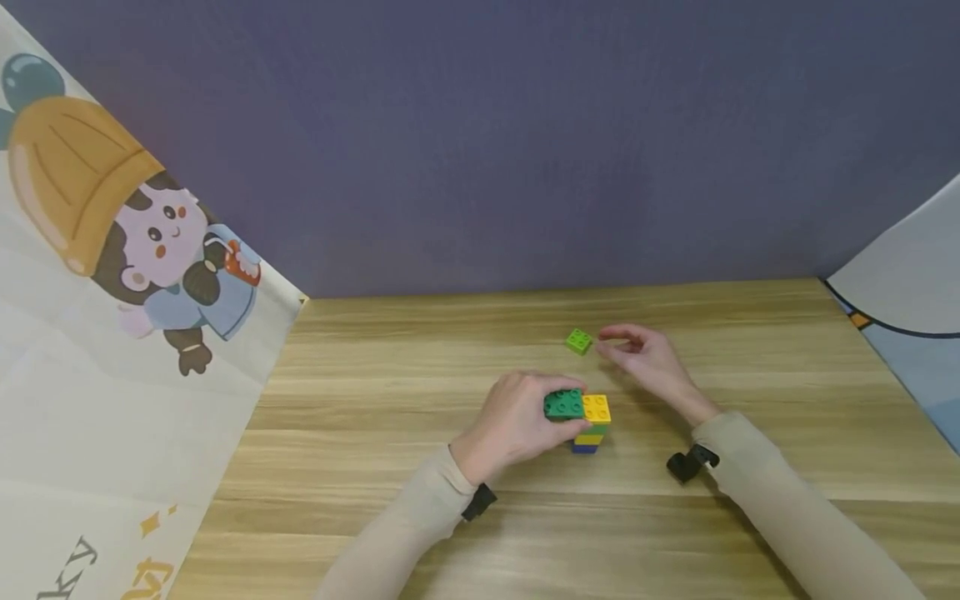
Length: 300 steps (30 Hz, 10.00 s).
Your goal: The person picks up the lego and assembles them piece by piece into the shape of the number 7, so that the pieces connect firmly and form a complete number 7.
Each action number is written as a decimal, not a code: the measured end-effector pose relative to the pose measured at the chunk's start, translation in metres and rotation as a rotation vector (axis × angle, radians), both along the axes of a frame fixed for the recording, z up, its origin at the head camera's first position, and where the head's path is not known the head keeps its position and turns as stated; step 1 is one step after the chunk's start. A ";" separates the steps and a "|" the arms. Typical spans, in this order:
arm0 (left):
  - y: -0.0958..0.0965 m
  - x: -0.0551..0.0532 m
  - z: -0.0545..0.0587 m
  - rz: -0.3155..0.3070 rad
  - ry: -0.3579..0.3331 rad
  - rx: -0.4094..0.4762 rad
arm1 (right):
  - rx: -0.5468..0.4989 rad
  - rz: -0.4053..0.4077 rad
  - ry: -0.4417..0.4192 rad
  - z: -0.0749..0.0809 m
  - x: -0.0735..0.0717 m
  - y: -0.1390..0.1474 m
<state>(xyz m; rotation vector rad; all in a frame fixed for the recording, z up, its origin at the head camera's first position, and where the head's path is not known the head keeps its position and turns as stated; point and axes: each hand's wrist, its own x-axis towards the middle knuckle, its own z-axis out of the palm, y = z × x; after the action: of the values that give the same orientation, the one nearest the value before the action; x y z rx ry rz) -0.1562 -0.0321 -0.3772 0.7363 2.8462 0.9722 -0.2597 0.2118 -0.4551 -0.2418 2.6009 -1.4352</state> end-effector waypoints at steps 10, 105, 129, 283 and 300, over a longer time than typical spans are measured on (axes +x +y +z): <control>-0.001 0.001 -0.002 0.004 0.000 0.003 | -0.006 0.013 -0.079 -0.009 -0.009 -0.007; -0.004 0.008 -0.003 0.006 -0.037 0.068 | -0.041 0.021 -0.051 0.016 0.032 -0.006; -0.005 0.006 -0.005 0.006 -0.033 0.086 | -0.059 0.051 0.037 0.044 0.056 0.001; -0.041 0.019 -0.038 -0.025 0.761 0.015 | -0.042 0.332 0.631 0.008 0.108 -0.002; -0.035 0.007 -0.039 0.094 0.547 0.231 | -0.221 0.228 0.437 0.016 0.096 -0.003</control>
<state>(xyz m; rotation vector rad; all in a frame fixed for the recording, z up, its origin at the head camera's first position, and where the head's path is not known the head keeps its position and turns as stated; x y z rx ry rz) -0.1496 -0.0674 -0.4159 1.0387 3.2844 1.3041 -0.1637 0.2090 -0.4388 -0.9449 2.6034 -1.7411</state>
